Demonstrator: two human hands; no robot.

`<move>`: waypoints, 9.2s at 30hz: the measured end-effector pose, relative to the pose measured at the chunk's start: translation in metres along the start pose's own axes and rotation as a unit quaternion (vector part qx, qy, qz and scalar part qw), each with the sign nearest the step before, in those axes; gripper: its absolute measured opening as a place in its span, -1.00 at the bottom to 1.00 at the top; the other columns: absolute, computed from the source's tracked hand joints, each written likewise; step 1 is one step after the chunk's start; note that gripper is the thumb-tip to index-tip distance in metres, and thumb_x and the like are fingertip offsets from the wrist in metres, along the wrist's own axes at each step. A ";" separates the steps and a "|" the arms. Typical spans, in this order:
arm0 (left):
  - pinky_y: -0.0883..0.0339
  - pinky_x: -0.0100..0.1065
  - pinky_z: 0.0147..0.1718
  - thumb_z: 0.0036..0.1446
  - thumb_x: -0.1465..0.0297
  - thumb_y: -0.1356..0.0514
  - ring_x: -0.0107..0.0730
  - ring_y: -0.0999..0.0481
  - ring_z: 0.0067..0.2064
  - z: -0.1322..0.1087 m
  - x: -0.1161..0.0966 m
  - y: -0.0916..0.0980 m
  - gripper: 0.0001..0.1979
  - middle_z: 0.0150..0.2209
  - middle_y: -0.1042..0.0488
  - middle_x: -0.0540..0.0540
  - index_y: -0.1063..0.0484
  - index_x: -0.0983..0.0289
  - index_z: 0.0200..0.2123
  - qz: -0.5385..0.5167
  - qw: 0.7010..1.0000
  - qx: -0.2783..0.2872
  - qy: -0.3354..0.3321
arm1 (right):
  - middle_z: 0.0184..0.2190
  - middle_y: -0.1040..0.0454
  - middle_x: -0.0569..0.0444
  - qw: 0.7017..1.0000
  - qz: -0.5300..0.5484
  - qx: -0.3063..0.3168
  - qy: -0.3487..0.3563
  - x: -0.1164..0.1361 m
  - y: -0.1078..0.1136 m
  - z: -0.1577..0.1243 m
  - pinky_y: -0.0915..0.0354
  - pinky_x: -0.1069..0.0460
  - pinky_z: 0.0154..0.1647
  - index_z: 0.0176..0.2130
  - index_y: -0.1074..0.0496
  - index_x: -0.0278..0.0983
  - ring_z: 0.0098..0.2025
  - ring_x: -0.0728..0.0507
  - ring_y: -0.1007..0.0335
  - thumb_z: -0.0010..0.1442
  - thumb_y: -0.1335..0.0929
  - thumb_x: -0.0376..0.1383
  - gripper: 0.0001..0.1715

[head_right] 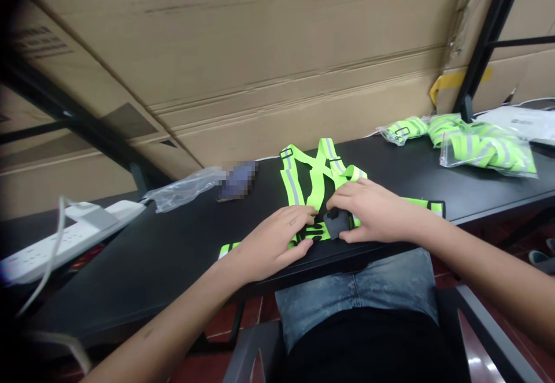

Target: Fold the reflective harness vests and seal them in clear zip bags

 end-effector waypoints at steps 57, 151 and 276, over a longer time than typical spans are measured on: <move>-0.17 0.02 0.30 0.21 0.28 -0.29 -0.05 -0.19 0.37 0.005 -0.002 -0.016 -0.13 0.38 -0.11 0.30 0.20 0.11 0.39 -0.196 0.979 -0.040 0.045 | 0.13 -0.49 -0.07 0.982 0.167 -0.094 -0.010 -0.013 -0.025 -0.006 -0.41 -0.10 0.12 0.32 -0.17 -0.16 0.13 -0.24 -0.47 0.10 -0.51 -0.07 -0.08; -0.26 -0.41 -0.47 0.14 0.15 -0.31 -0.55 -0.29 -0.46 -0.046 0.043 0.015 -0.65 -0.22 -0.37 0.04 -0.36 0.17 -0.10 -0.593 0.645 -0.469 0.112 | -0.55 -0.44 0.16 0.967 0.121 -0.190 -0.122 0.008 -0.011 0.032 -0.10 0.09 -0.49 -0.32 -0.38 -0.28 -0.57 0.02 -0.25 0.33 -0.29 -0.16 -0.74; -0.38 -0.13 0.05 0.31 0.38 -0.16 -0.23 -0.41 0.03 -0.016 -0.021 0.003 -0.78 -0.03 -0.51 0.14 -0.47 0.24 0.00 -0.075 0.988 -0.106 -0.079 | -0.03 -0.52 -0.19 0.975 -0.097 -0.172 0.107 0.028 -0.009 -0.037 -0.43 -0.18 -0.03 0.05 -0.42 -0.31 -0.01 -0.28 -0.45 0.30 -0.35 -0.08 -0.55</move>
Point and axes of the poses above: each hand's wrist, its own z-axis towards the middle knuckle, its own y-axis out of the back of the hand, x = y × z, the point moved 8 cm from there along z, towards the middle knuckle
